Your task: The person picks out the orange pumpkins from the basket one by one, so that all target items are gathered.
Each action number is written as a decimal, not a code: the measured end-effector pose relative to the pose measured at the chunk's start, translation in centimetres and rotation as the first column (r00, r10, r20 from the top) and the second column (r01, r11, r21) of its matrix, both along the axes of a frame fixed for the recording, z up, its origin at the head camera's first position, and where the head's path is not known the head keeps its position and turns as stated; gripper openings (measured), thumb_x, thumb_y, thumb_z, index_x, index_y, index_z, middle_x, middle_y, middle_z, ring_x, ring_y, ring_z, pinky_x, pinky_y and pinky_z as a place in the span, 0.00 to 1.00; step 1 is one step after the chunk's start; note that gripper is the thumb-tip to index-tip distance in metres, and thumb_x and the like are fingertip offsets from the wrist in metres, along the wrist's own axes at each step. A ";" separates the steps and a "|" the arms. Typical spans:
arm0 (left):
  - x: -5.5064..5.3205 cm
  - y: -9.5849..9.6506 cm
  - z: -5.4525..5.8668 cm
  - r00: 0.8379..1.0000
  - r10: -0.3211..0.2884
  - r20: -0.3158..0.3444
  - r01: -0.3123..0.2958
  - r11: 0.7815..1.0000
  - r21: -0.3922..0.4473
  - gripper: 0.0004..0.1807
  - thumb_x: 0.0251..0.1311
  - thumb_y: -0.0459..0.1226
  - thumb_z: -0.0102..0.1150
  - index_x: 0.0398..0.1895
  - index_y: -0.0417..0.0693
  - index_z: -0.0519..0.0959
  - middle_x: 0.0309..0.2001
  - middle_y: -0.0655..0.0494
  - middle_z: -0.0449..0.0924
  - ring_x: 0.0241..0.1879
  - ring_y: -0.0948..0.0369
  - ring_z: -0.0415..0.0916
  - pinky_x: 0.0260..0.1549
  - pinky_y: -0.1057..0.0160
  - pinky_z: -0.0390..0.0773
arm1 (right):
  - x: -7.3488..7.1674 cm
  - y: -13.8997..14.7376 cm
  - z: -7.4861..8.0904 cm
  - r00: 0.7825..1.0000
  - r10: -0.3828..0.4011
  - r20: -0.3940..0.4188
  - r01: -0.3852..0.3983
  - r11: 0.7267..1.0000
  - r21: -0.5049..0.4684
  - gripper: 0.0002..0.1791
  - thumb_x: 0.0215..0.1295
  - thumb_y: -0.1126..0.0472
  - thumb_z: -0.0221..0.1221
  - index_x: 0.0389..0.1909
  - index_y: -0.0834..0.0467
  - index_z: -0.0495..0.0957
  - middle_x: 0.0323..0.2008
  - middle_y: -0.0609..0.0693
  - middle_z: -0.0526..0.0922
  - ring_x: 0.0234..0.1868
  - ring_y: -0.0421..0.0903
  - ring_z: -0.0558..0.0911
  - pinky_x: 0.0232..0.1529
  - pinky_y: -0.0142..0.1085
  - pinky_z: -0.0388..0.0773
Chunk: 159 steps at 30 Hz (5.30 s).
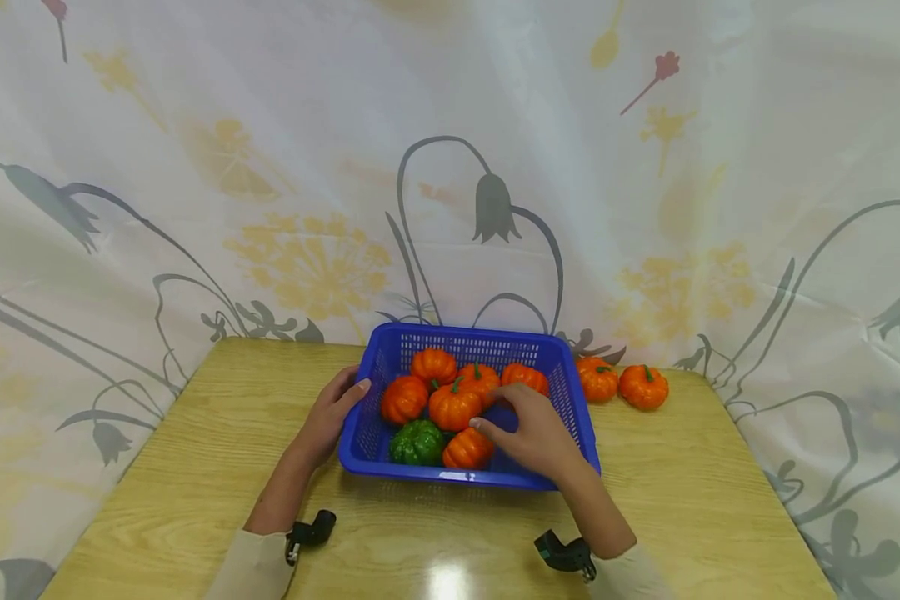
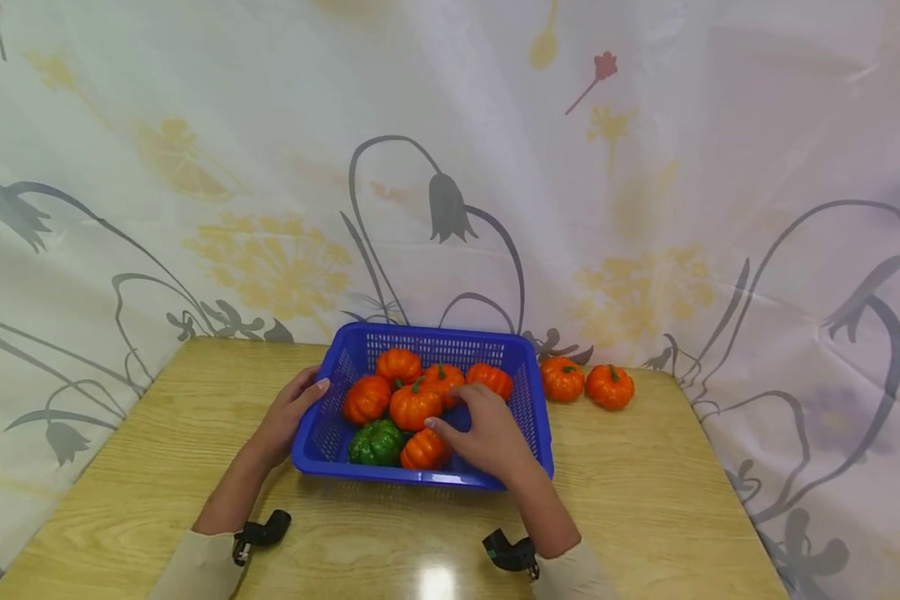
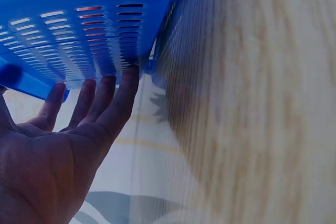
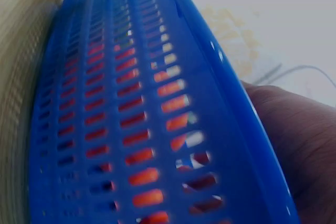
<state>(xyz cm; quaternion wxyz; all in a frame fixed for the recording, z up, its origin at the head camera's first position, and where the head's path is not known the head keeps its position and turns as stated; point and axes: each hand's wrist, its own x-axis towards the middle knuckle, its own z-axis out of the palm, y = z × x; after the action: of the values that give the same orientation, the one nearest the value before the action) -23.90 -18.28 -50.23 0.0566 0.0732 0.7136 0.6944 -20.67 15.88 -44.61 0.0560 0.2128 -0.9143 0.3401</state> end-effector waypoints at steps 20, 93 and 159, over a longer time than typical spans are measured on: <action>0.0 0.0 0.0 1.000 -0.005 0.000 0.005 1.000 -0.006 0.30 0.83 0.47 0.48 0.79 0.42 0.64 0.73 0.36 0.69 0.68 0.41 0.73 0.60 0.53 0.81 | 0.2 -0.7 -0.4 0.961 0.035 0.274 -0.072 0.989 0.128 0.31 0.63 0.38 0.73 0.54 0.60 0.86 0.48 0.52 0.89 0.46 0.49 0.86 0.48 0.47 0.84; 0.1 0.3 0.1 1.000 0.007 0.027 -0.010 0.997 0.081 0.28 0.82 0.45 0.51 0.79 0.44 0.65 0.67 0.28 0.74 0.52 0.45 0.86 0.48 0.46 0.87 | -0.1 11.9 3.3 0.992 -0.110 0.061 0.123 0.942 -0.312 0.34 0.68 0.62 0.72 0.71 0.66 0.71 0.66 0.65 0.76 0.61 0.56 0.82 0.55 0.22 0.78; 0.2 0.2 0.1 0.999 -0.018 0.027 0.016 0.997 0.073 0.29 0.83 0.46 0.48 0.79 0.42 0.63 0.70 0.29 0.71 0.57 0.43 0.84 0.52 0.46 0.86 | -1.6 23.8 -7.0 0.613 -0.761 0.212 0.724 0.434 -0.537 0.44 0.68 0.69 0.67 0.79 0.68 0.54 0.76 0.63 0.52 0.76 0.65 0.65 0.76 0.42 0.66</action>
<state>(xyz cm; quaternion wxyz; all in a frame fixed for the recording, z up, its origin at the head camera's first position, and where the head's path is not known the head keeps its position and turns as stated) -23.66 -18.12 -50.10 0.0699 0.0717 0.6865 0.7202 -22.23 39.72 -51.60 0.2887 -0.2275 -0.7627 0.5321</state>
